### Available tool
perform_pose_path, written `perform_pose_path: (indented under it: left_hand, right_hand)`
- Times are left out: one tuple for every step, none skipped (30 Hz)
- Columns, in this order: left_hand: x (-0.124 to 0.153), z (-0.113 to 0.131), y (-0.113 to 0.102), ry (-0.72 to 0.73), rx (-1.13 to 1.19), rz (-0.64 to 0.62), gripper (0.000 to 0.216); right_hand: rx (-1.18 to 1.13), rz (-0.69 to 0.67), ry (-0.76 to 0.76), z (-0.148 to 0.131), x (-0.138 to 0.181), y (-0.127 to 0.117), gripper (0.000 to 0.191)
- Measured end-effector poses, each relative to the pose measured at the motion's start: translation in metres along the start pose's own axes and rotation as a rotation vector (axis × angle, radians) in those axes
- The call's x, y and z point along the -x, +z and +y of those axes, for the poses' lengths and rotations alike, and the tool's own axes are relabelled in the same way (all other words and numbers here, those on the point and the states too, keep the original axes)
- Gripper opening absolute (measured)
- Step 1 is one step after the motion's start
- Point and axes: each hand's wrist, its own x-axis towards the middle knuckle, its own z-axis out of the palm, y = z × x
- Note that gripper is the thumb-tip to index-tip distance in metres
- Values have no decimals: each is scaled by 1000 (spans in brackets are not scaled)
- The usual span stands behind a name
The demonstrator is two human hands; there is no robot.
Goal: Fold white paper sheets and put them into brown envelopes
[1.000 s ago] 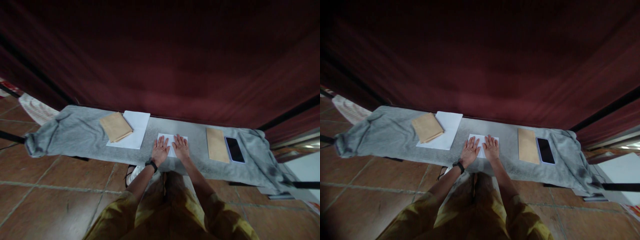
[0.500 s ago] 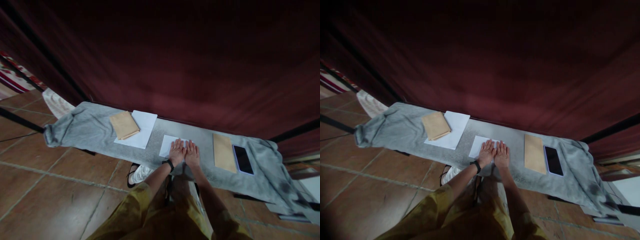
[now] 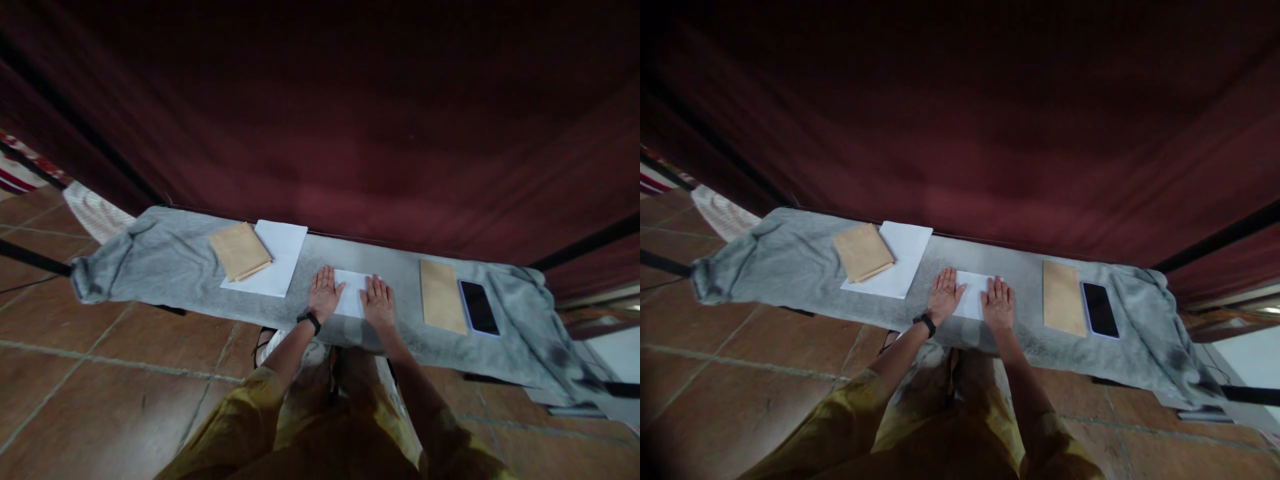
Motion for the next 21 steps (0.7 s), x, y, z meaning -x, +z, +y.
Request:
perform_pose_path:
  left_hand:
    - [1,0,0,-1,-5,-1,73]
    - [2,-1,-1,0,-10,-3,74]
    - [3,-1,-1,4,-15,-8,75]
    - [3,0,-2,8,-19,-12,75]
    - [3,0,-2,13,-20,-17,74]
    - [3,0,-2,16,-20,-21,73]
    - [2,0,-3,19,-20,-24,71]
    - [2,0,-3,21,-20,-25,70]
    - [2,0,-3,22,-21,-24,69]
    - [2,0,-4,22,-22,-24,69]
    - [2,0,-4,22,-24,-26,68]
    - [2,0,-4,21,-26,-30,67]
    - [2,0,-4,20,-27,-35,67]
    - [2,0,-4,18,-27,-38,68]
    - [2,0,-4,19,-27,-39,68]
    - [2,0,-4,22,-25,-36,68]
    - [2,0,-4,26,-23,-31,69]
    - [2,0,-4,32,-20,-23,69]
    - [2,-1,-5,40,-16,-15,69]
    - [2,-1,-5,46,-11,-5,68]
    - [2,-1,-5,49,-5,5,68]
  right_hand:
    - [-2,-2,0,0,0,-1,54]
    - [-6,-5,2,0,-1,-3,54]
    - [-11,-10,5,-1,-2,-5,54]
    - [-16,-15,12,-3,-3,-6,54]
    - [-23,-20,24,-6,-4,-8,53]
    - [-33,-26,40,-10,-5,-10,52]
    - [-47,-35,52,-15,-6,-11,52]
    - [-67,-47,55,-21,-5,-12,51]
    - [-92,-64,40,-28,-2,-13,51]
    - [-118,-84,10,-35,1,-14,50]
    - [-143,-104,-34,-41,7,-14,50]
    - [-162,-119,-79,-47,13,-14,49]
    - [-174,-125,-112,-51,20,-15,49]
    - [-182,-124,-132,-53,28,-16,49]
    - [-188,-120,-144,-55,35,-17,49]
    - [-191,-114,-149,-54,42,-19,50]
    - [-194,-110,-154,-53,48,-22,49]
    - [-195,-108,-159,-51,54,-24,49]
    - [-194,-108,-163,-49,58,-27,48]
    - [-192,-108,-167,-48,61,-30,47]
    - [-190,-108,-167,-47,63,-33,46]
